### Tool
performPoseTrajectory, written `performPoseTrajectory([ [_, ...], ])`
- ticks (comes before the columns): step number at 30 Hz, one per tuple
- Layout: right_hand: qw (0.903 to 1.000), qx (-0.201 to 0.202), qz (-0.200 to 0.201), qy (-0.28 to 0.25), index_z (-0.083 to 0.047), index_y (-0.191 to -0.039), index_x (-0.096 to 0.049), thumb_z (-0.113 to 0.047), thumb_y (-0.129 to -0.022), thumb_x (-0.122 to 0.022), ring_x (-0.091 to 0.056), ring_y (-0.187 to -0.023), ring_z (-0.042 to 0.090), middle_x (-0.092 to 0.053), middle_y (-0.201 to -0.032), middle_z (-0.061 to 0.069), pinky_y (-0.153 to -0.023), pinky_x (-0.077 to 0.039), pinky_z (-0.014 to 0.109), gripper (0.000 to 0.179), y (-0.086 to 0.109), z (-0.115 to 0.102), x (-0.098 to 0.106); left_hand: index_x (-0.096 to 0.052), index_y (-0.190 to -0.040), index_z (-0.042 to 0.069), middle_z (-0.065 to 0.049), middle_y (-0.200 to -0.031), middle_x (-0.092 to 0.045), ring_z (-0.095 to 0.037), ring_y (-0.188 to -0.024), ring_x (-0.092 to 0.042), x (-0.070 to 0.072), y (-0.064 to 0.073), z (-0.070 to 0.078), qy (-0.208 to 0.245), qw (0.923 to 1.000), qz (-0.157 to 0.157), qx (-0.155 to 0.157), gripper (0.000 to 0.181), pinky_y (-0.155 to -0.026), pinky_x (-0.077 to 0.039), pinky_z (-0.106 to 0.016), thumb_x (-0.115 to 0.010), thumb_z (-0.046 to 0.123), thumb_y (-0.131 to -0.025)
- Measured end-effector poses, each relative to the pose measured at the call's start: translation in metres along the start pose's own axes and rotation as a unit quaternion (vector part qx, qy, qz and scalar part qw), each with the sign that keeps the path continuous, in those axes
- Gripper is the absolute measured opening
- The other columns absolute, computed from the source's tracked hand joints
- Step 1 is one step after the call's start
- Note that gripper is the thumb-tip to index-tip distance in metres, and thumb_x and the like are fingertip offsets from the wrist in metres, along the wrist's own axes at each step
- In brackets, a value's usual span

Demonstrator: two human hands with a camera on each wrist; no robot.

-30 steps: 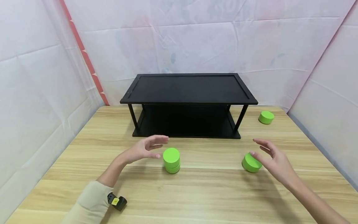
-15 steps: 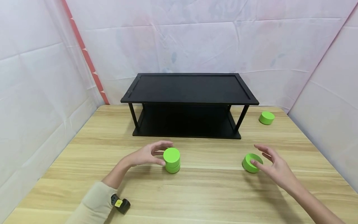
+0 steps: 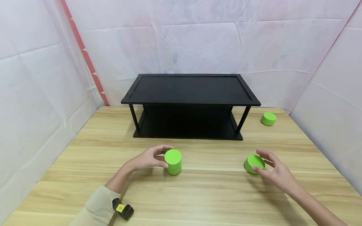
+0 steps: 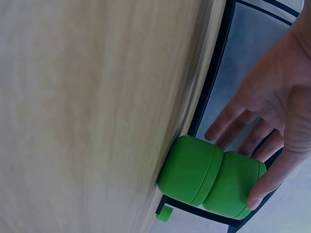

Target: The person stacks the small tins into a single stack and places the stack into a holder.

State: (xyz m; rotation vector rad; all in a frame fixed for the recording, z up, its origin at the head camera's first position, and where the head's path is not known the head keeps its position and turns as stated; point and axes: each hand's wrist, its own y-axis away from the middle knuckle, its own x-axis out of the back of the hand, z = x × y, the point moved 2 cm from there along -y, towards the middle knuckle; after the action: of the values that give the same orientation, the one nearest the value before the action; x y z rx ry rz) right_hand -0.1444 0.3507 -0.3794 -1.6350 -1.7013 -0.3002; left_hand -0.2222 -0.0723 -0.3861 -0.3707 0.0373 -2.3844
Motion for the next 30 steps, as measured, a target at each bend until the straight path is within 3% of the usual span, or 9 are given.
performPoseTrajectory([
  [6,0.9999,0.007,0.000,0.010,0.011,-0.123,-0.041,0.002,-0.075,-0.073,-0.041,-0.099,-0.016,-0.044,-0.115,-0.024,-0.079,-0.035,0.001,0.058,-0.003,0.005,-0.002,-0.043,-0.132,-0.001,-0.007,-0.125,-0.050,-0.022,-0.116,-0.046,0.000,0.000,0.000,0.007,1.0000,0.002,-0.002,0.062,-0.094,-0.042,-0.032,-0.073,0.008,-0.079],
  [9,0.9999,0.005,-0.008,0.011,0.014,-0.124,-0.039,0.002,-0.075,-0.073,-0.039,-0.099,-0.017,-0.045,-0.116,-0.016,-0.079,-0.035,0.001,0.061,-0.004,0.008,-0.004,-0.044,-0.131,-0.001,-0.007,-0.125,-0.050,-0.021,-0.115,-0.046,-0.001,0.000,0.000,0.010,0.9999,0.004,0.000,0.060,-0.094,-0.042,-0.032,-0.073,0.006,-0.079],
  [19,0.9986,-0.038,-0.030,0.021,0.014,-0.125,-0.039,-0.004,-0.079,-0.071,-0.038,-0.094,-0.018,-0.045,-0.118,0.028,-0.073,-0.041,0.004,0.059,-0.005,0.011,-0.005,-0.046,-0.131,0.002,-0.005,-0.123,-0.052,-0.018,-0.114,-0.047,-0.001,0.000,0.000,0.013,0.9999,0.006,0.003,0.059,-0.094,-0.042,-0.032,-0.073,0.003,-0.078],
  [30,0.9975,-0.055,-0.033,0.030,0.014,-0.124,-0.040,-0.002,-0.077,-0.073,-0.041,-0.087,-0.017,-0.047,-0.115,0.032,-0.066,-0.045,0.009,0.060,-0.005,0.014,-0.008,-0.047,-0.131,0.004,-0.005,-0.123,-0.052,-0.017,-0.114,-0.047,-0.002,-0.001,-0.003,0.019,0.9997,0.013,0.003,0.057,-0.095,-0.041,-0.031,-0.072,0.004,-0.079],
])
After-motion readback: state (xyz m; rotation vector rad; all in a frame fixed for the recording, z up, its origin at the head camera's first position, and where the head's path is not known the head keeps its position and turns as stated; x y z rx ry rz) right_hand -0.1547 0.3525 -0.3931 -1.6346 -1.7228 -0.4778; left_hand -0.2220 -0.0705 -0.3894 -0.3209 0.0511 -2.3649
